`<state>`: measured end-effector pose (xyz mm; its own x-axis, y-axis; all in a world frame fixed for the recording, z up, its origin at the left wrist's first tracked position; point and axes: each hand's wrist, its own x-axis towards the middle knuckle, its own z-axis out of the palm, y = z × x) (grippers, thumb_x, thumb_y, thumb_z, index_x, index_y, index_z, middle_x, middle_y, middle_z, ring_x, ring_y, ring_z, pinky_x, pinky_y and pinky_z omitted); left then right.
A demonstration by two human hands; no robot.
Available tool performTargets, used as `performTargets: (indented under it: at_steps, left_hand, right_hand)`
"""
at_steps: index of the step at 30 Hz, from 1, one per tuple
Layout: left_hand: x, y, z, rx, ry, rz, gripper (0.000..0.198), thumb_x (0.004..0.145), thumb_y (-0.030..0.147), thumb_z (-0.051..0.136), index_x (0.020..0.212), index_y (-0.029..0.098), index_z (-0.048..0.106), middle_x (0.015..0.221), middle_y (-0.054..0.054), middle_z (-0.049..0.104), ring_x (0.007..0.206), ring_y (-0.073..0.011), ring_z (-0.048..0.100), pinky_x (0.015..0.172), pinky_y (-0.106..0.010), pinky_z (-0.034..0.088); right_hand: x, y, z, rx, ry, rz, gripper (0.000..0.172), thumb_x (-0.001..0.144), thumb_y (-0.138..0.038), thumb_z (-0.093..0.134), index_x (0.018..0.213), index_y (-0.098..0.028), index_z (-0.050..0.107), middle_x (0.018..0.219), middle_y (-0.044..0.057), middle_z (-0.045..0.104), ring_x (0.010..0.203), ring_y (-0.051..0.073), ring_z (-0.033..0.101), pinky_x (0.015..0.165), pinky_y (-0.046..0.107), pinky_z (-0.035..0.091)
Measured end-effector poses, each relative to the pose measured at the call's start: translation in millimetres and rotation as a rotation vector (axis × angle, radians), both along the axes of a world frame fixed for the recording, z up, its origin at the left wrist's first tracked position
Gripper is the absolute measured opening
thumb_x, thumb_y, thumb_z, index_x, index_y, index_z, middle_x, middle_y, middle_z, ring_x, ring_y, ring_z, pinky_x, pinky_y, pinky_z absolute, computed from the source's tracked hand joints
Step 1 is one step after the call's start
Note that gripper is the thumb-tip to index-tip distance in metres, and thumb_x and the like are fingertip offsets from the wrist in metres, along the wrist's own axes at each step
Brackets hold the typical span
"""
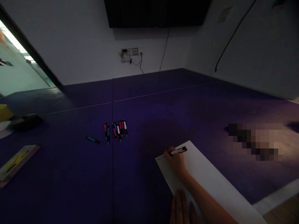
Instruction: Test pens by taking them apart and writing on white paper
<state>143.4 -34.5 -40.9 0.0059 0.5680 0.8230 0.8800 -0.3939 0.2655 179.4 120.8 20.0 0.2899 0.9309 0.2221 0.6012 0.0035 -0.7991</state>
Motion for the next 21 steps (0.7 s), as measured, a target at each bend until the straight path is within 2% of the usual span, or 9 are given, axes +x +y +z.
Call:
performTargets:
  at_steps: [5,8,15,21]
  left_hand:
    - [-1.9,1.1,0.6,-0.010,-0.001,0.016,0.030,0.078,0.006,0.031,0.084,0.016,0.059,0.086,-0.008,0.067,0.093,-0.0199,0.059,0.068,-0.030,0.051]
    - [-3.4,2.4,2.3,0.034,0.043,-0.004,0.030,0.078,0.005,0.029,0.083,0.015,0.057,0.085,-0.009,0.067,0.093,-0.0208,0.059,0.068,-0.031,0.051]
    - [-5.9,3.2,7.8,0.019,0.054,-0.022,0.031,0.079,0.006,0.028,0.083,0.014,0.058,0.084,-0.009,0.067,0.089,-0.0202,0.061,0.066,-0.030,0.052]
    - [-3.8,2.4,3.8,0.036,0.029,-0.012,0.029,0.077,0.005,0.030,0.084,0.014,0.057,0.086,-0.009,0.067,0.093,-0.0211,0.059,0.069,-0.031,0.051]
  right_hand:
    - [1.6,0.3,-2.9,0.016,-0.018,0.045,0.024,0.061,-0.037,0.042,0.044,-0.023,0.032,0.038,-0.006,0.031,0.039,0.010,0.032,0.043,0.024,0.024]
    - [1.2,0.2,-2.5,0.031,-0.015,0.021,0.023,0.061,-0.036,0.042,0.044,-0.023,0.031,0.038,-0.006,0.031,0.039,0.009,0.031,0.042,0.024,0.024]
    - [0.8,-0.6,-0.4,0.015,0.002,0.025,0.024,0.062,-0.036,0.042,0.044,-0.023,0.034,0.037,-0.005,0.033,0.039,0.010,0.033,0.041,0.023,0.025]
    - [1.3,0.2,1.5,0.007,-0.006,0.013,0.024,0.062,-0.036,0.043,0.043,-0.022,0.034,0.037,-0.006,0.033,0.038,0.009,0.034,0.041,0.023,0.024]
